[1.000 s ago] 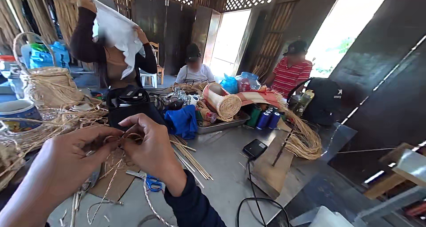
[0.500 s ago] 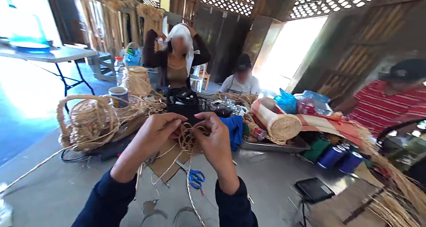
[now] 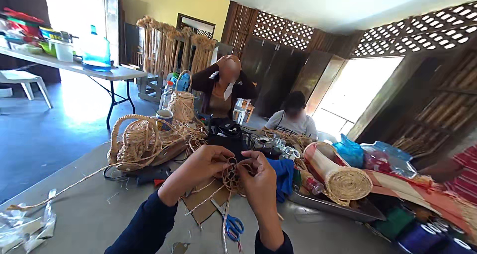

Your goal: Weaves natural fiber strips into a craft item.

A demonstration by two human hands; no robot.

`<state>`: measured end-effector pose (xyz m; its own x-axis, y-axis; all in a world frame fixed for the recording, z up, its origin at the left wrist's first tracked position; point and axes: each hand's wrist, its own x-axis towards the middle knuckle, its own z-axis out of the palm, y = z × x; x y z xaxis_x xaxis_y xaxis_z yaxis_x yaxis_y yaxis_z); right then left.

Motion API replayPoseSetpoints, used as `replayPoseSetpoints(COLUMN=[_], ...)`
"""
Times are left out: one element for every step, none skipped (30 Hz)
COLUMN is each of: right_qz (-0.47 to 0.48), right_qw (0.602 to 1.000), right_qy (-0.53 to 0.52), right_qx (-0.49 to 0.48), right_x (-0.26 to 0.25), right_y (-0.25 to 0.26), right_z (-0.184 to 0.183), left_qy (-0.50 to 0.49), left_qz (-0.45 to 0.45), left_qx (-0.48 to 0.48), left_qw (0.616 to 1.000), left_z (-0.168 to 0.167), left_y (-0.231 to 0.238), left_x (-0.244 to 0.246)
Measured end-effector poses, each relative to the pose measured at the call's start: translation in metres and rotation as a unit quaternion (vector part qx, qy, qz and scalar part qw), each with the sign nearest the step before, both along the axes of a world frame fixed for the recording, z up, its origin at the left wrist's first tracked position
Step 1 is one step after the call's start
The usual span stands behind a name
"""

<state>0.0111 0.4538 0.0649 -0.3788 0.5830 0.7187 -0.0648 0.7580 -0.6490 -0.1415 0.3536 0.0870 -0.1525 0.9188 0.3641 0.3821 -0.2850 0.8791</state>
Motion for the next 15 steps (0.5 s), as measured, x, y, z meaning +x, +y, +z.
replayPoseSetpoints(right_qz=[-0.004,-0.006,-0.007,-0.008,-0.009,-0.008,-0.005,-0.002,0.002,0.006,0.008,0.009,0.010,0.013,0.016], right_qw=[1.000,1.000,1.000,1.000,0.999,0.999,0.999,0.999,0.999,0.999,0.999,0.999,1.000,1.000,1.000], right_qy=[0.007,0.013,0.020,0.027,0.034,0.039,0.042,0.042,0.039,0.036,0.034,0.031,0.028,0.025,0.025], right_qx=[0.004,0.004,0.002,-0.001,-0.003,-0.007,-0.009,-0.009,-0.009,-0.009,-0.005,0.000,0.005,0.009,0.011], right_x=[-0.0008,-0.0015,-0.0021,-0.0026,-0.0033,-0.0038,-0.0042,-0.0043,-0.0042,-0.0040,-0.0040,-0.0042,-0.0045,-0.0047,-0.0052], right_y=[0.0001,0.0000,-0.0006,-0.0012,-0.0018,-0.0024,-0.0029,-0.0035,-0.0039,-0.0042,-0.0045,-0.0050,-0.0059,-0.0069,-0.0077], right_z=[-0.0007,-0.0009,-0.0009,-0.0008,-0.0009,-0.0011,-0.0013,-0.0018,-0.0023,-0.0024,-0.0025,-0.0026,-0.0029,-0.0033,-0.0036], left_qy=[0.002,0.006,0.008,0.007,0.004,-0.001,-0.007,-0.014,-0.021,-0.026,-0.021,-0.009,0.009,0.029,0.048], left_qz=[-0.004,-0.006,-0.006,-0.004,-0.001,0.004,0.007,0.009,0.012,0.014,0.016,0.020,0.031,0.047,0.059], left_qx=[0.003,0.008,0.010,0.007,0.003,0.002,0.004,0.010,0.018,0.030,0.043,0.058,0.074,0.089,0.099], left_qw=[1.000,1.000,1.000,1.000,1.000,1.000,1.000,1.000,1.000,0.999,0.999,0.998,0.997,0.994,0.992], left_z=[-0.0008,-0.0016,-0.0019,-0.0012,-0.0003,0.0006,0.0009,0.0007,0.0002,-0.0005,-0.0009,-0.0015,-0.0027,-0.0048,-0.0064], left_y=[0.0002,0.0006,0.0007,0.0005,0.0000,-0.0006,-0.0009,-0.0012,-0.0013,-0.0011,-0.0006,-0.0001,0.0007,0.0021,0.0037], left_x=[-0.0014,-0.0027,-0.0035,-0.0037,-0.0036,-0.0033,-0.0031,-0.0029,-0.0027,-0.0024,-0.0024,-0.0027,-0.0028,-0.0030,-0.0033])
